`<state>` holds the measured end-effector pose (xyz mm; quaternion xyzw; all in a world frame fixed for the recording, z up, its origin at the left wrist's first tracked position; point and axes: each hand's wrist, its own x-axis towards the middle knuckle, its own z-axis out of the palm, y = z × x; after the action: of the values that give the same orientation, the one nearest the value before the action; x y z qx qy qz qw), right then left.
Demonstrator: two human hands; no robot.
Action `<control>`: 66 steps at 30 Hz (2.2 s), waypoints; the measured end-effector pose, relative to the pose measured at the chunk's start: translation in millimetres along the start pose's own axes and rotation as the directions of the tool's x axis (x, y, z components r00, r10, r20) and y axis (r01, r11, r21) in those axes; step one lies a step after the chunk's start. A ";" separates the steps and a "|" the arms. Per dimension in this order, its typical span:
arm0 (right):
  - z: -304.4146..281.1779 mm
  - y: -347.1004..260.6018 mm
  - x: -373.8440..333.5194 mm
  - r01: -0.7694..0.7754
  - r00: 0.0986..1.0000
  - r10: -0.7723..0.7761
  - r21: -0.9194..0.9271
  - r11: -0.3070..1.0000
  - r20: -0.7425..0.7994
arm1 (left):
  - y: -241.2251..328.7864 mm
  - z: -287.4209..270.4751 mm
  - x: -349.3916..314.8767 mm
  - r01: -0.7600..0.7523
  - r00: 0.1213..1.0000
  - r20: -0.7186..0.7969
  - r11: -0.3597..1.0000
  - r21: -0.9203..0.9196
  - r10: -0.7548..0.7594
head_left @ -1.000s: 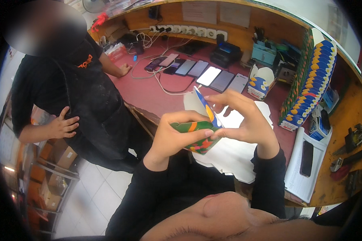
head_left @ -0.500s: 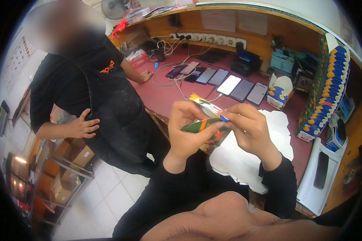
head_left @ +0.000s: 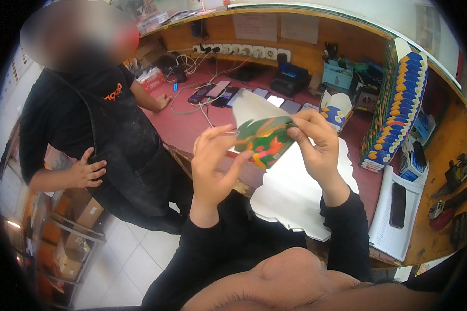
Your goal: The person folds flat paperboard blanks into small takeaway boxes, aligning tabs and creasing edges by hand. They handle multiple blanks one at a time, turning them over and pressing folds to form the box shape.
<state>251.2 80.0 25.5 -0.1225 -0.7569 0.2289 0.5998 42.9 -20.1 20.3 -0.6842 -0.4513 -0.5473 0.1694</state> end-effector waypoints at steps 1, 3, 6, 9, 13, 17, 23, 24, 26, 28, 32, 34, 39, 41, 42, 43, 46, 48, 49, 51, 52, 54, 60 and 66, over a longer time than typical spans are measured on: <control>2.3 -1.9 -0.4 0.006 1.000 -0.006 -0.016 1.000 0.017 | 1.6 -1.4 0.2 -0.011 0.999 0.050 0.999 0.037 0.009; 4.6 -5.9 -1.1 0.021 0.998 -0.015 -0.093 0.995 0.067 | 6.1 -8.7 1.0 -0.032 0.990 0.141 0.997 0.071 0.022; 7.1 -10.8 -3.1 0.055 0.989 -0.035 -0.137 0.989 0.143 | 13.4 -16.9 4.4 0.505 0.819 0.451 0.819 -0.273 -0.355; 8.7 -11.2 -4.3 0.089 0.986 -0.073 -0.108 0.990 0.151 | 16.5 -13.8 7.7 0.560 0.795 0.482 0.752 -0.347 -0.369; 10.7 -7.6 -4.7 0.073 0.992 -0.076 0.033 0.997 0.103 | 9.8 1.0 7.5 0.260 0.944 0.292 0.887 -0.382 -0.150; 10.3 -8.4 -7.0 0.023 0.989 -0.026 0.022 0.999 0.144 | 6.0 3.9 -0.4 0.321 0.936 0.274 0.858 -0.400 -0.223; 10.3 -11.9 -9.7 -0.032 0.979 0.039 -0.035 0.999 0.202 | 7.2 1.5 -0.3 0.408 0.898 0.319 0.846 -0.342 -0.304; 10.6 -10.9 -9.5 -0.024 0.981 0.034 -0.053 0.998 0.189 | 6.8 1.4 1.3 0.457 0.873 0.344 0.823 -0.337 -0.344; 12.5 -7.9 -10.2 -0.007 0.996 0.017 -0.115 0.993 0.088 | 4.2 -0.3 4.6 0.373 0.908 0.320 0.869 -0.326 -0.270; 14.2 -2.3 -9.7 -0.025 0.999 0.021 -0.095 0.995 -0.035 | 1.0 -4.2 5.4 0.252 0.956 0.207 0.943 -0.216 -0.208; 14.9 4.4 -14.7 -0.058 0.972 0.072 0.070 0.996 -0.226 | 3.0 3.2 -13.0 0.256 0.959 -0.094 0.958 -0.132 -0.269; 18.9 3.6 -18.3 -0.019 0.966 0.043 0.093 0.996 -0.257 | 1.8 22.7 -23.3 0.312 0.887 -0.019 0.629 -0.712 -0.462; 25.7 -8.9 -15.9 -0.042 0.984 0.061 0.118 0.992 -0.165 | -19.1 35.3 -34.3 0.198 0.934 -0.152 0.823 -0.532 -0.323; 22.7 -18.0 -9.7 -0.032 0.986 0.053 0.130 0.991 -0.159 | -24.0 28.4 -31.3 0.095 0.970 -0.171 0.912 -0.398 -0.175; 21.0 -23.7 -7.9 -0.047 0.984 0.052 0.033 0.998 -0.173 | -24.6 25.1 -28.9 0.009 0.982 -0.176 0.942 -0.337 -0.073; 17.6 -29.8 -6.6 -0.035 0.980 0.029 -0.027 0.999 -0.199 | -26.8 23.2 -23.3 -0.048 0.978 -0.209 0.959 -0.279 -0.011; 0.8 -43.4 -1.9 0.167 0.983 -0.183 -0.429 0.888 0.003 | -29.3 11.7 -13.0 -0.179 0.973 -0.166 0.978 -0.112 0.159; -7.1 -49.1 -2.1 0.299 0.954 -0.217 -0.617 0.728 0.207 | -27.3 8.6 -10.3 -0.186 0.981 -0.075 0.980 -0.067 0.181; -10.2 -51.0 -3.1 0.322 0.945 -0.184 -0.668 0.671 0.271 | -26.7 6.9 -9.3 -0.197 0.980 -0.050 0.979 -0.053 0.194; -18.0 -49.1 0.0 0.406 0.881 -0.123 -0.597 0.692 0.457 | -26.8 2.1 -7.4 -0.203 0.979 0.001 0.978 -0.051 0.203; -22.1 -46.5 2.3 0.344 0.862 -0.045 -0.517 0.784 0.506 | -27.3 -1.4 -6.5 -0.194 0.980 0.029 0.979 -0.063 0.196; -29.0 -40.9 4.1 0.175 0.772 0.103 -0.365 0.914 0.628 | -27.1 -8.2 -6.1 -0.158 0.977 0.129 0.984 -0.078 0.167; -17.6 -11.7 1.2 -0.124 0.535 0.132 -0.077 0.989 0.834 | -20.3 -3.9 -7.7 -0.126 0.916 0.348 0.967 -0.220 0.198; -10.4 -12.2 -0.8 -0.203 0.587 0.148 -0.032 0.979 0.796 | -23.9 -5.7 -6.3 -0.122 0.919 0.338 0.962 -0.245 0.203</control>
<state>262.5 71.1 32.7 -0.0633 -0.9207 0.3408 0.1795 20.4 -14.3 10.4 -0.8225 -0.3527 -0.4431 0.0526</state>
